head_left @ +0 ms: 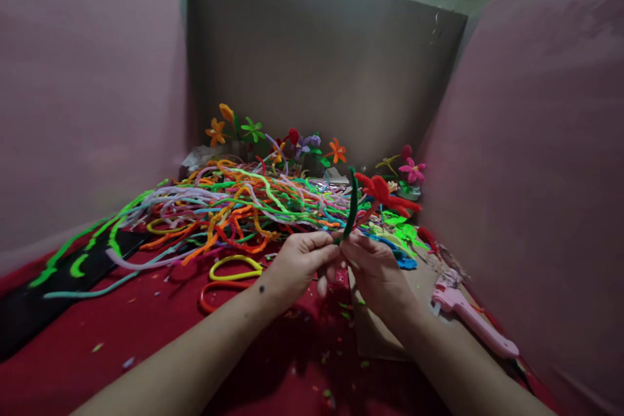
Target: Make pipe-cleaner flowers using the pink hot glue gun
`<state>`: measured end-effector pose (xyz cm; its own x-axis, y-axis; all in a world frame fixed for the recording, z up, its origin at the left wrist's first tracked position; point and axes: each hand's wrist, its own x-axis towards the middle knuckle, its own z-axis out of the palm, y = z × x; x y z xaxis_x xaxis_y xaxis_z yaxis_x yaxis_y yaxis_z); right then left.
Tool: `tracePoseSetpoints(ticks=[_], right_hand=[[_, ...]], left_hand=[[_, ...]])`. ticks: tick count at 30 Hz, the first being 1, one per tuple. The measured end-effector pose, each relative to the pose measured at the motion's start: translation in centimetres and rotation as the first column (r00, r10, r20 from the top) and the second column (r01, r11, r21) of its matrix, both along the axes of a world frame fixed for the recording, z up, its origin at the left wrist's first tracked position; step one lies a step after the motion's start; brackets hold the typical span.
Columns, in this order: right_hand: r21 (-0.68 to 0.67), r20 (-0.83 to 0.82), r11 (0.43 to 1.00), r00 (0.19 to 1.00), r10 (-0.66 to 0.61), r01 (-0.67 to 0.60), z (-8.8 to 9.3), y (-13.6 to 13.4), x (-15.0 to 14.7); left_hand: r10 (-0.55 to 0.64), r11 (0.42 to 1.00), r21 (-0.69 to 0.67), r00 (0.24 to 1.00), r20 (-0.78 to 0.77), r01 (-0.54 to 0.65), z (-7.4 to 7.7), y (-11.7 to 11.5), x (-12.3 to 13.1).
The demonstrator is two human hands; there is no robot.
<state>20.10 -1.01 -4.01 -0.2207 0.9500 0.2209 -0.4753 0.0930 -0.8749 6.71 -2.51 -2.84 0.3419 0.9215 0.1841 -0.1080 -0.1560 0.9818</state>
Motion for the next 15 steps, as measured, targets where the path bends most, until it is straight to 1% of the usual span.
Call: tracePoseSetpoints(ticks=[2, 4, 6, 7, 8, 9, 10, 11, 12, 13, 14, 15], right_hand=[[-0.046, -0.004, 0.994, 0.995, 0.098, -0.098, 0.5, -0.2, 0.1], [-0.018, 0.001, 0.988, 0.989, 0.151, -0.151, 0.8, -0.4, 0.2], [0.042, 0.011, 0.988, 0.989, 0.148, -0.149, 0.9, -0.5, 0.3], [0.064, 0.007, 0.99, 0.992, 0.126, -0.126, 0.9, -0.6, 0.3], [0.075, 0.0, 0.993, 0.996, 0.093, -0.092, 0.9, -0.6, 0.3], [0.08, -0.005, 0.995, 0.998, 0.057, -0.057, 0.8, -0.6, 0.2], [0.081, -0.005, 0.996, 1.0, 0.024, -0.023, 0.8, -0.5, 0.2], [0.083, 0.003, 0.997, 1.0, -0.004, 0.004, 0.7, -0.4, 0.2], [0.087, 0.021, 0.996, 0.999, -0.028, 0.026, 0.6, -0.3, 0.1], [0.094, 0.047, 0.995, 0.998, -0.047, 0.043, 0.6, -0.2, 0.1], [0.105, 0.072, 0.993, 0.995, -0.065, 0.057, 0.5, 0.0, 0.2], [0.117, 0.095, 0.991, 0.992, -0.08, 0.069, 0.5, 0.0, 0.2]], left_hand=[[-0.137, 0.983, -0.108, 0.982, 0.132, 0.151, -0.1, 0.2, -0.4], [-0.257, 0.936, -0.173, 0.93, 0.262, 0.307, -0.2, 0.3, -0.8], [-0.363, 0.878, -0.197, 0.875, 0.322, 0.436, -0.1, 0.2, -1.1], [-0.393, 0.868, -0.192, 0.869, 0.302, 0.459, 0.0, 0.2, -1.1], [-0.393, 0.881, -0.176, 0.886, 0.246, 0.44, 0.1, 0.1, -1.1], [-0.352, 0.914, -0.149, 0.92, 0.171, 0.377, 0.3, 0.0, -0.9], [-0.264, 0.957, -0.103, 0.96, 0.092, 0.273, 0.5, -0.1, -0.7], [-0.145, 0.989, -0.039, 0.989, 0.02, 0.146, 0.6, -0.2, -0.5], [-0.015, 1.0, 0.02, 1.0, -0.019, 0.015, 0.7, -0.2, -0.2], [0.09, 0.993, 0.081, 0.995, -0.032, -0.087, 0.7, -0.3, 0.0], [0.14, 0.985, 0.102, 0.99, -0.032, -0.136, 0.7, -0.3, 0.2], [0.159, 0.983, 0.097, 0.987, -0.024, -0.156, 0.6, -0.3, 0.3]])
